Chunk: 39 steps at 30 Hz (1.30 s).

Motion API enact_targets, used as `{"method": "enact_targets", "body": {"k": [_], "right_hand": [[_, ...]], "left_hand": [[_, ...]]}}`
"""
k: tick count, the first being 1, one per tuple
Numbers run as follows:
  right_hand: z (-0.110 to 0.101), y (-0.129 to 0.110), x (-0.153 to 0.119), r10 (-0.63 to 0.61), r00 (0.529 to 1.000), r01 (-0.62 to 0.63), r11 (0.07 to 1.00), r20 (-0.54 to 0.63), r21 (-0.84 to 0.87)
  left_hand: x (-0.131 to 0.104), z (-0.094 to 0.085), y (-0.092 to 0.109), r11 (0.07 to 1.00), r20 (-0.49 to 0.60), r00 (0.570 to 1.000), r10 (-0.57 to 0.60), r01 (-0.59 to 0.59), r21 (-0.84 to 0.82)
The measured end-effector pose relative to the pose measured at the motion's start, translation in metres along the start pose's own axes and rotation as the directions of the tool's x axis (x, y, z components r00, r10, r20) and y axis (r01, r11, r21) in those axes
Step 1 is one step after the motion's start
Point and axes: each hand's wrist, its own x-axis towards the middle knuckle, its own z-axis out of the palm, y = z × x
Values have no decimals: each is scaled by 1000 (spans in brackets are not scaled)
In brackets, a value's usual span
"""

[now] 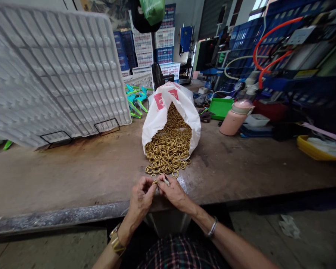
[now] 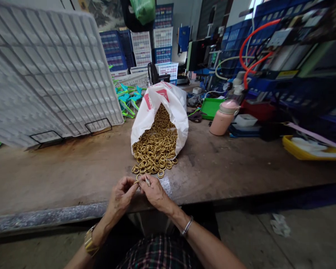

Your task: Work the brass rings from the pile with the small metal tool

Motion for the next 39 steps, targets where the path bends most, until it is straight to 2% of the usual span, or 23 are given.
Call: {"method": "enact_targets", "body": {"k": [4, 10, 14, 18, 22, 28, 35, 37, 39], "right_hand": [[1, 1, -3, 79, 997, -79, 995, 7, 61], [2, -2, 0, 103, 993, -109, 989, -62, -103], [1, 0, 3, 134, 986, -145, 982, -99, -122], [-1, 3, 4, 156, 985, -161, 984, -67, -78], [-1, 3, 6, 155, 983, -164, 982, -102, -89], [2, 0, 7, 121, 985, -135, 983, -121, -120], [4, -3, 9, 74, 996, -83, 985, -58, -154], [4, -2, 10, 61, 995, -76, 971, -75, -228], [3, 2, 9, 22, 995, -57, 922, -96, -384]], "left_hand": [[-5, 2, -1, 999, -26, 1000, -13, 14, 41], [-11, 3, -10, 977, -27, 997, 66, -59, 205], [-11, 5, -11, 969, -21, 996, 85, -78, 235], [-10, 6, -7, 992, 27, 999, -19, 16, 128], [-10, 7, -4, 991, 75, 988, -134, 134, 7], [-13, 4, 0, 919, 219, 923, -316, 356, -173], [-16, -1, -1, 814, 317, 885, -341, 447, -370], [-17, -2, -1, 792, 313, 883, -351, 458, -404], [-18, -2, -2, 777, 294, 883, -366, 464, -425]]}}
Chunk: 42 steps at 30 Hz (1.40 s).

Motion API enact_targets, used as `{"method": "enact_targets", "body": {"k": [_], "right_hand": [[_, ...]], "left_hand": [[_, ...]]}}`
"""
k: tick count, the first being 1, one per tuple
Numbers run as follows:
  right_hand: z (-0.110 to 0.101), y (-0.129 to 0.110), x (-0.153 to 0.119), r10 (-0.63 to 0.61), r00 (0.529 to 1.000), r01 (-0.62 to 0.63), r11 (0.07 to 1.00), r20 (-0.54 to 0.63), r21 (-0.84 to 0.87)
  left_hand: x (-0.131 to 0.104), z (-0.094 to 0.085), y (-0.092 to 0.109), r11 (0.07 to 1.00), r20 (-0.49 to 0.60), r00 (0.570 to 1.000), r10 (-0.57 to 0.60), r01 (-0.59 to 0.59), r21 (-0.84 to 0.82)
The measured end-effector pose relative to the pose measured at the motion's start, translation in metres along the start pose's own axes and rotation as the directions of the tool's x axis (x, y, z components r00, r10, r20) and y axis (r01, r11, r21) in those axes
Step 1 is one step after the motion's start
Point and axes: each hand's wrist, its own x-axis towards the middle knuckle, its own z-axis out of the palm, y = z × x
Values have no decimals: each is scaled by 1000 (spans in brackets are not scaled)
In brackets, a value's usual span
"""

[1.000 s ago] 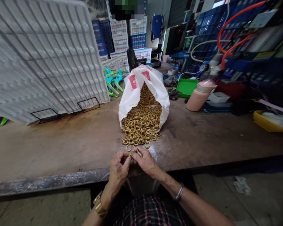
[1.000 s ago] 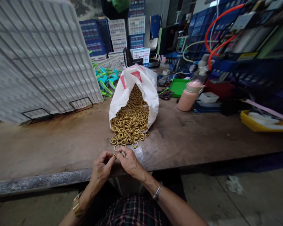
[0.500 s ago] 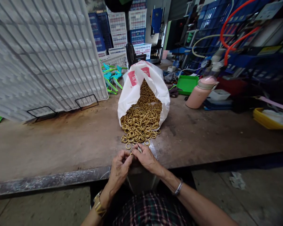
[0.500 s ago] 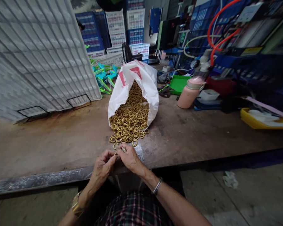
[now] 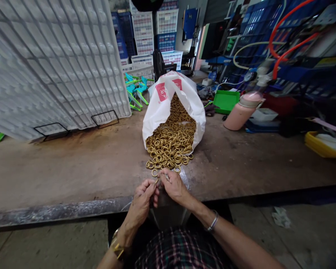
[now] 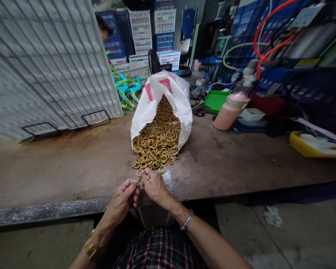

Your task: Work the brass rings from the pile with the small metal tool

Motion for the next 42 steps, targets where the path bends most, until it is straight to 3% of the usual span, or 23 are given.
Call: {"method": "enact_targets", "body": {"k": [3, 6, 20, 23, 27, 32, 35, 42], "right_hand": [[1, 7, -4, -83, 995, 97, 953, 61, -286], [3, 10, -9, -91, 978, 166, 882, 187, -440], [2, 2, -5, -27, 954, 207, 779, 298, -592], [-1, -3, -1, 11, 955, 182, 770, 297, -612], [-3, -8, 1, 62, 953, 130, 802, 297, -583], [4, -3, 2, 39, 990, 60, 767, 139, -639], [10, -5, 6, 31, 988, 81, 723, 149, -686], [24, -8, 14, 76, 986, 73, 611, 151, -788]], "left_hand": [[1, -1, -1, 1000, -26, 999, 23, -23, -1], [2, -3, -1, 998, -22, 999, 46, -45, 48], [3, -6, 1, 959, -57, 986, 156, -137, 247], [-7, -2, 4, 963, 15, 990, 143, -143, 227], [-21, 5, 3, 987, 178, 980, 92, -114, 115], [-18, 0, -4, 967, 1, 998, 58, -55, -247], [-14, -9, -3, 918, -80, 997, 5, -36, -396], [-10, -23, 2, 786, -21, 994, -110, 74, -613]]}}
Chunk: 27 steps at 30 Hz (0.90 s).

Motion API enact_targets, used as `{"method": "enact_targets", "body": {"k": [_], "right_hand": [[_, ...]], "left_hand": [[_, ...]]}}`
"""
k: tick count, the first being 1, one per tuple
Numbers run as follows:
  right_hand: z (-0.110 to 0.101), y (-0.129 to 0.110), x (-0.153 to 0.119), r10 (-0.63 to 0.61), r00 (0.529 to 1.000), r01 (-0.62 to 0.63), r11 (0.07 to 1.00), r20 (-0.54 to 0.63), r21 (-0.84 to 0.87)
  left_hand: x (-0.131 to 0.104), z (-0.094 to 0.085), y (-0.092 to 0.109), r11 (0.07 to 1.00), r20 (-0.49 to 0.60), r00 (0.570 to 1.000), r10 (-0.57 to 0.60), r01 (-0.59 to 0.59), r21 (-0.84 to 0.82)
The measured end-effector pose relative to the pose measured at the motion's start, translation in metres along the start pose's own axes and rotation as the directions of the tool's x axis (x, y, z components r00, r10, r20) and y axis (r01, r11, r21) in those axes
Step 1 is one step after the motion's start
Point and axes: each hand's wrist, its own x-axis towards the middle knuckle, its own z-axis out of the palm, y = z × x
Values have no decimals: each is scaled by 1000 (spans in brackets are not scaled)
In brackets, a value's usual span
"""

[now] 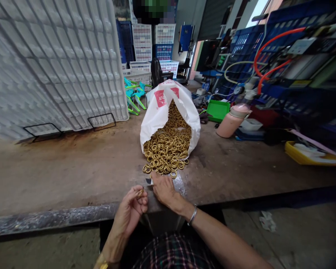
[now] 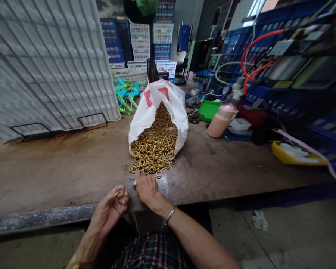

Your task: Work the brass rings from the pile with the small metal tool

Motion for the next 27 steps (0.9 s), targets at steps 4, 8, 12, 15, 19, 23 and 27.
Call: {"method": "enact_targets", "body": {"k": [4, 8, 12, 15, 19, 23, 27], "right_hand": [[3, 5, 1, 1, 1000, 0, 1000, -25, 23], [-1, 18, 2, -16, 996, 44, 950, -92, 308], [-6, 29, 0, -23, 991, 114, 646, -130, 755], [-8, 31, -5, -65, 996, 77, 402, -56, 912], [-9, 28, -11, -121, 992, 13, 269, 20, 963], [-14, 25, -12, -99, 994, -8, 308, 40, 951], [-17, 19, -12, -51, 997, 68, 473, -49, 878]], "left_hand": [[4, -4, -1, 992, -59, 996, -61, 54, -110], [9, -1, -5, 997, -146, 988, -43, 33, -74], [12, 7, -9, 985, -112, 989, 102, -85, 147], [14, 12, -11, 942, -67, 982, 177, -150, 299], [15, 14, -13, 906, -18, 983, 183, -161, 392], [14, 14, -13, 817, -29, 962, 270, -214, 535], [12, 15, -13, 610, 53, 896, 442, -343, 715]]}}
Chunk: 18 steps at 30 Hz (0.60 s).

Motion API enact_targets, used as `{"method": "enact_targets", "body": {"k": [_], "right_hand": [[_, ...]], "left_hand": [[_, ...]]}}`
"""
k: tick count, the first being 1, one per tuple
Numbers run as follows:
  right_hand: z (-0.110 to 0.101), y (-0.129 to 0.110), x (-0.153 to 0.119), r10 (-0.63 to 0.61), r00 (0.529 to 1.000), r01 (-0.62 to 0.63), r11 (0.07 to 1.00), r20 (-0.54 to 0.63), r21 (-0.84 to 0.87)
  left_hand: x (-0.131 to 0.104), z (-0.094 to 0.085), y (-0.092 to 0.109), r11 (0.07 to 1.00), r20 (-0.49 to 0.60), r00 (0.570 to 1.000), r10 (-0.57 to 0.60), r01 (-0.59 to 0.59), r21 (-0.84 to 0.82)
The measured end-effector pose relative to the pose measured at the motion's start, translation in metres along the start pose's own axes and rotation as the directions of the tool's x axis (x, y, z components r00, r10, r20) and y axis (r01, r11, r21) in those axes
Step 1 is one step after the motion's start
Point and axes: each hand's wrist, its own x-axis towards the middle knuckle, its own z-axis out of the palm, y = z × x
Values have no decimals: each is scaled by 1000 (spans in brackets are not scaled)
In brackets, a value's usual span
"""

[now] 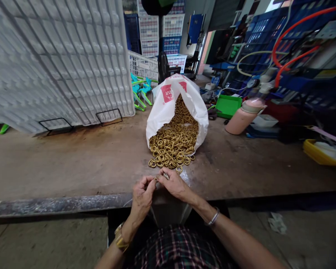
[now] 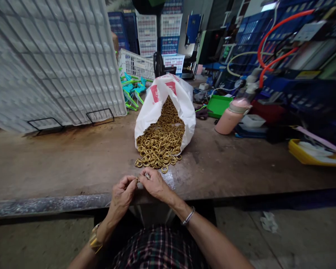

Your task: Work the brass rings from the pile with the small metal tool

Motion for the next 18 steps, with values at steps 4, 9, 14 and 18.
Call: {"method": "enact_targets", "body": {"k": [4, 9, 14, 18], "right_hand": [[5, -1, 0, -15, 999, 10, 996, -51, -89], [6, 1, -3, 22, 999, -24, 996, -26, -83], [6, 1, -4, 10, 1000, -11, 1000, 8, 12], [7, 1, -4, 13, 1000, -15, 998, 25, 62]], "left_hand": [[-3, 0, 0, 984, 98, 984, -152, 160, -82], [-6, -1, -2, 949, 233, 950, -206, 252, -189], [-6, -3, -6, 945, 223, 956, -190, 240, -222], [-8, -4, -6, 934, 235, 953, -192, 251, -255]]}}
